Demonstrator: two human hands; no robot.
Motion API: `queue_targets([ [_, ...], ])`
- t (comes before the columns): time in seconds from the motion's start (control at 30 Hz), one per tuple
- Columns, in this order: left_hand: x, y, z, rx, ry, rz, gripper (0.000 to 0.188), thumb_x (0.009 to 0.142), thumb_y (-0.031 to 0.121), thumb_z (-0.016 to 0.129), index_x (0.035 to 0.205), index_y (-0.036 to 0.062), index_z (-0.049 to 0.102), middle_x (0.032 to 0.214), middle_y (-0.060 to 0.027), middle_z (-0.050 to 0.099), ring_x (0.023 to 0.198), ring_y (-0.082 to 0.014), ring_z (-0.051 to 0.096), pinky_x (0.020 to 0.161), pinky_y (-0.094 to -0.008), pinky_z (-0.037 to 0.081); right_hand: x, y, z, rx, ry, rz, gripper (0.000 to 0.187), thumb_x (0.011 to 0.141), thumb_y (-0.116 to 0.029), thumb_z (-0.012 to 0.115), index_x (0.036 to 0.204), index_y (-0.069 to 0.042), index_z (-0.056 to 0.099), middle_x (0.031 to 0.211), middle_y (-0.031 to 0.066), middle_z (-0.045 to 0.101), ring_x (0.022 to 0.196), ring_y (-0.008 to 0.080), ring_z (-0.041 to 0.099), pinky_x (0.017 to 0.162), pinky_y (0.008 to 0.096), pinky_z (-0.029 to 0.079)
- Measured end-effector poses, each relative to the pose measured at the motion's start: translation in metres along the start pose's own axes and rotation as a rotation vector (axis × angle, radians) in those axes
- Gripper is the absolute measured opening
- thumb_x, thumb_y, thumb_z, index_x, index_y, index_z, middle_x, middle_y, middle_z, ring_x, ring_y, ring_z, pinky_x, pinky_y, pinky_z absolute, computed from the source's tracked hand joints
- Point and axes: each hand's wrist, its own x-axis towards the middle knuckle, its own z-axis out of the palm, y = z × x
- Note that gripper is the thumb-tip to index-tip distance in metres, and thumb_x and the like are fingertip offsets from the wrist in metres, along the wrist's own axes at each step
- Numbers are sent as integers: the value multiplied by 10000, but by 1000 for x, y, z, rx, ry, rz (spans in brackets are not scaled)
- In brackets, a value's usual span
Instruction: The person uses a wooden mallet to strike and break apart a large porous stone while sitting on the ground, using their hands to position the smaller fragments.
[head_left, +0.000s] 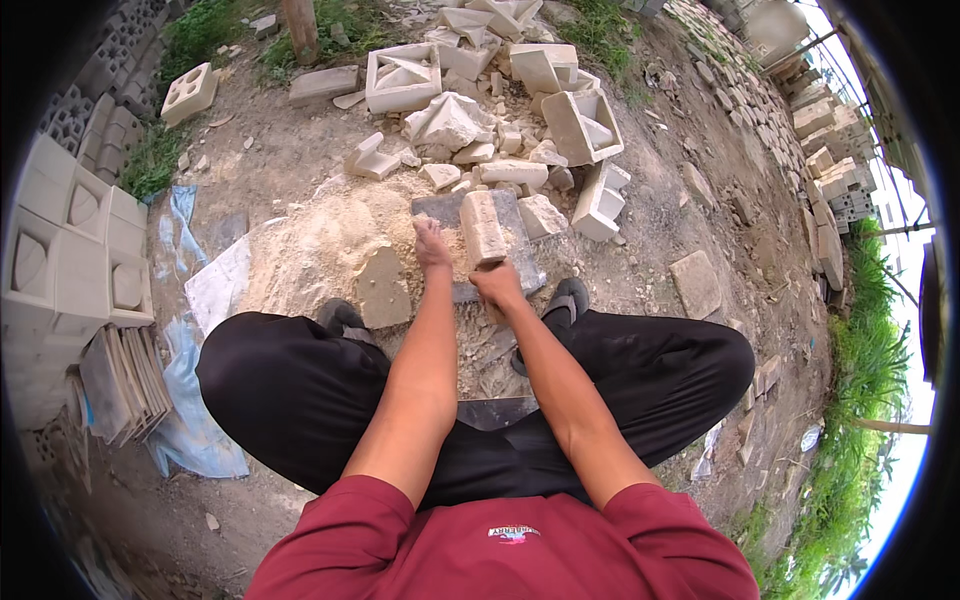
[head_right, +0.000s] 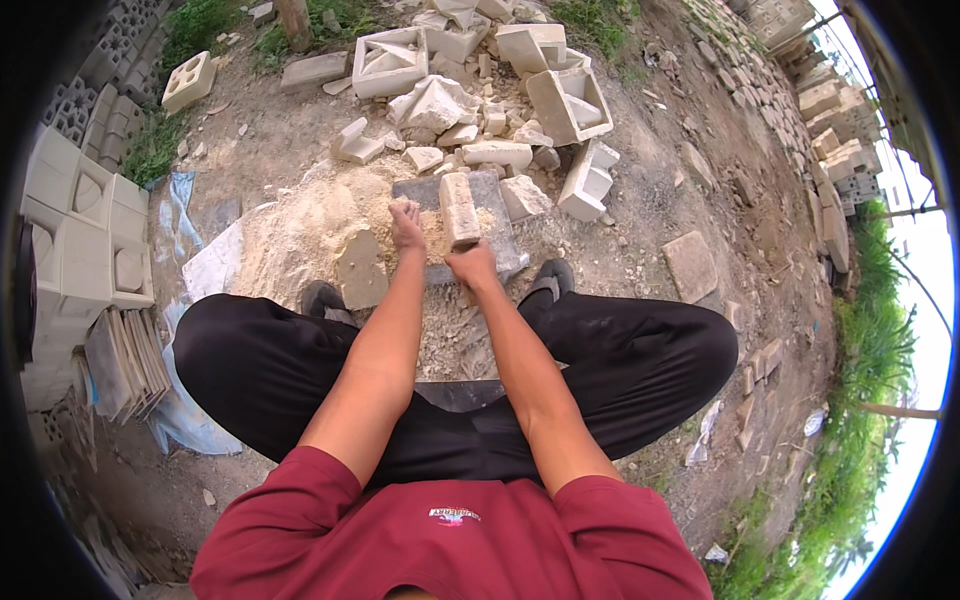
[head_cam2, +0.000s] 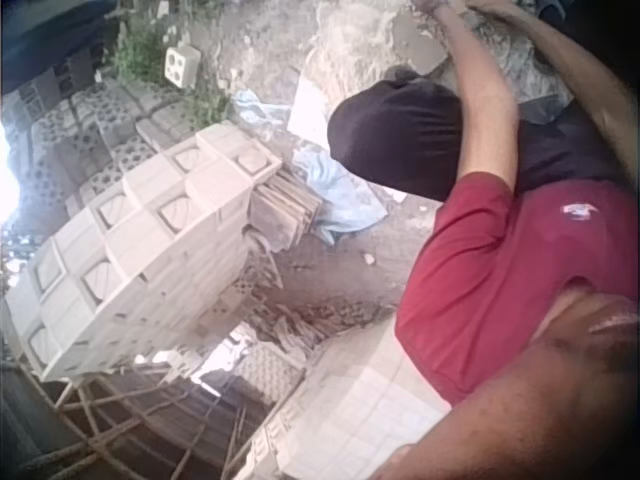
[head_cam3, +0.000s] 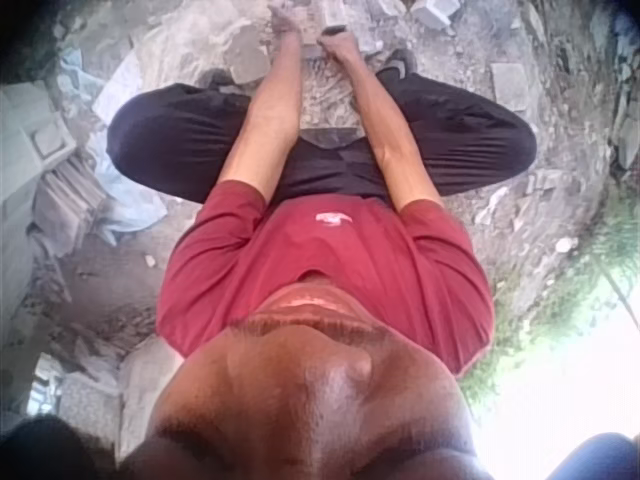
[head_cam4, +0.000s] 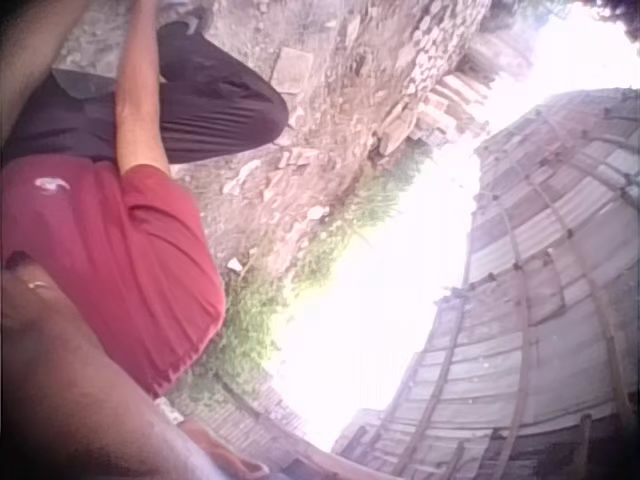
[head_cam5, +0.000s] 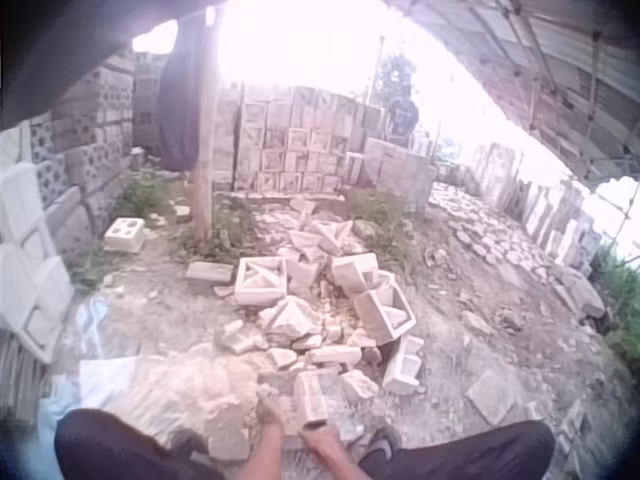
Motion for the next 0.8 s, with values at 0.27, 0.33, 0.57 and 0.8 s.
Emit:
queue_targets([
  [0.27,-16,0,-5,15,66,-121,837,1000,612,230,1273,-146,458,1331,-313,498,1245,-376,523,1058,-390,425,19,-21,-18,289,42,-137,433,702,-226,746,995,71,630,793,141,691,589,212,666,520,333,536],
  [0.33,-8,0,2,-14,103,-105,828,999,614,235,1251,-134,488,1283,-300,537,1189,-357,572,1003,-370,473,26,-16,-9,208,77,-240,460,700,-247,746,1011,69,621,814,152,697,656,236,685,578,346,549],
  [0.57,-21,5,3,235,117,15,660,1024,503,275,953,-46,633,836,-136,675,736,-237,664,624,-325,552,7,10,-6,95,-232,-50,527,662,-223,767,1087,50,616,891,167,699,713,237,691,642,356,553],
  [0.8,-24,27,-12,430,188,-41,637,1025,481,288,846,-13,649,714,-99,667,613,-191,620,610,-315,493,20,-53,-31,417,-71,-32,588,670,-263,780,1107,60,555,882,190,694,832,339,696,744,408,557],
])
